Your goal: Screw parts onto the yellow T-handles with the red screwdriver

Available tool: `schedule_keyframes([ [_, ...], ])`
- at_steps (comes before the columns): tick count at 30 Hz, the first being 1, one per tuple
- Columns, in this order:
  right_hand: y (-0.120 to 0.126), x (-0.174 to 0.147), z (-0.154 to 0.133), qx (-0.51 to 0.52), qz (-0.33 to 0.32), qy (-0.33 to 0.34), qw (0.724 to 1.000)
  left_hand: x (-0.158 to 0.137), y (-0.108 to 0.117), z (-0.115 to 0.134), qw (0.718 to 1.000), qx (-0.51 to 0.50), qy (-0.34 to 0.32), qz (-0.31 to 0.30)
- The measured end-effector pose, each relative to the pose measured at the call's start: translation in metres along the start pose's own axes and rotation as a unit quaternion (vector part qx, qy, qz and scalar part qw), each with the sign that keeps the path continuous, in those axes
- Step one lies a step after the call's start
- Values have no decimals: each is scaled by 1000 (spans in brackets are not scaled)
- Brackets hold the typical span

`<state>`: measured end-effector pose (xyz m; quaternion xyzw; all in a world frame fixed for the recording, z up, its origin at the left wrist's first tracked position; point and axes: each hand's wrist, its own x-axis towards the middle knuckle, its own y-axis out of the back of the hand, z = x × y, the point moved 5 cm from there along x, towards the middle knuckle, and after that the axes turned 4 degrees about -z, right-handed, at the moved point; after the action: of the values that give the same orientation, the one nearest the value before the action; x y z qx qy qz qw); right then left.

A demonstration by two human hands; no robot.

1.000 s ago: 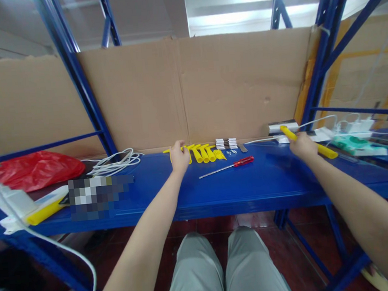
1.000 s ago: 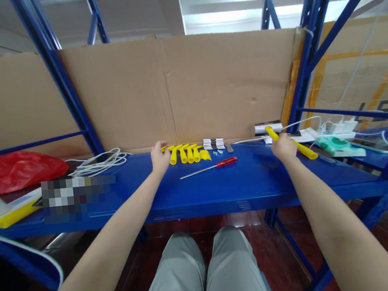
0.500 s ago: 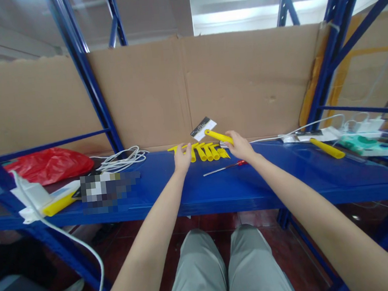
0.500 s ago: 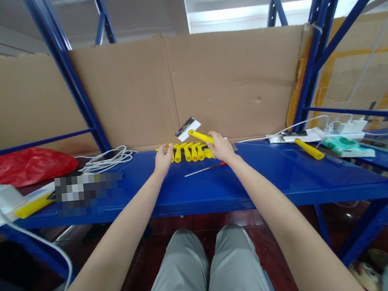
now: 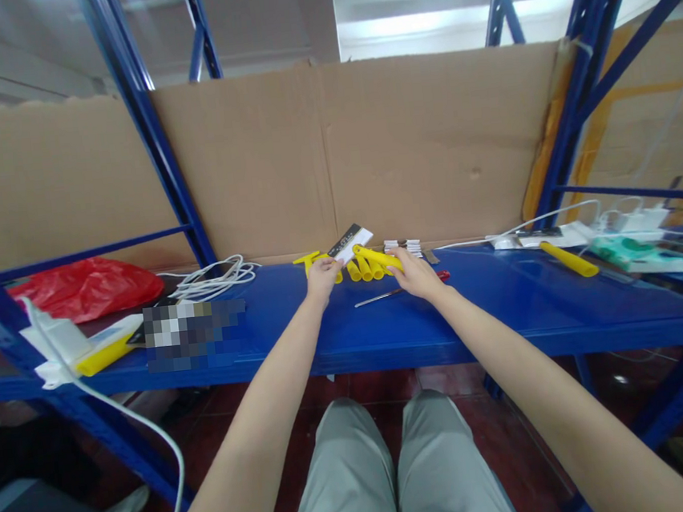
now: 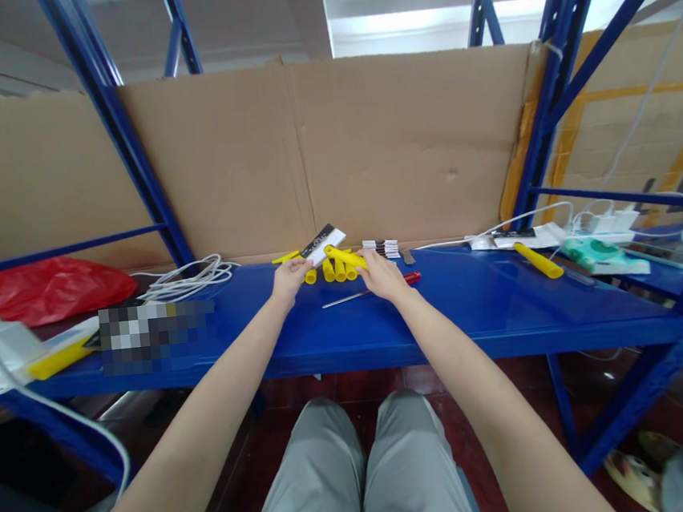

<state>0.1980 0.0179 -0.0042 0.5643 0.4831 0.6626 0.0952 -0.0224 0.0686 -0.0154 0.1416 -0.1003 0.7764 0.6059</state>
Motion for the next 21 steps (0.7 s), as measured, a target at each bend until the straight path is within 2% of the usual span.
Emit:
schedule_keyframes([
  [5, -1, 0, -5, 4, -15, 3, 1000, -1, 1, -2, 998, -15, 60, -12],
  [12, -1, 0, -2, 30, 1, -2, 1000, -6, 1, -1, 986, -135, 99, -27],
  [16, -3, 0, -7, 33, -10, 12, 999, -10, -9, 0, 981, -130, 98, -105],
  [21, -3, 2, -12, 63, 3, 14, 998, -18, -23, 6, 969, -165, 58, -176],
])
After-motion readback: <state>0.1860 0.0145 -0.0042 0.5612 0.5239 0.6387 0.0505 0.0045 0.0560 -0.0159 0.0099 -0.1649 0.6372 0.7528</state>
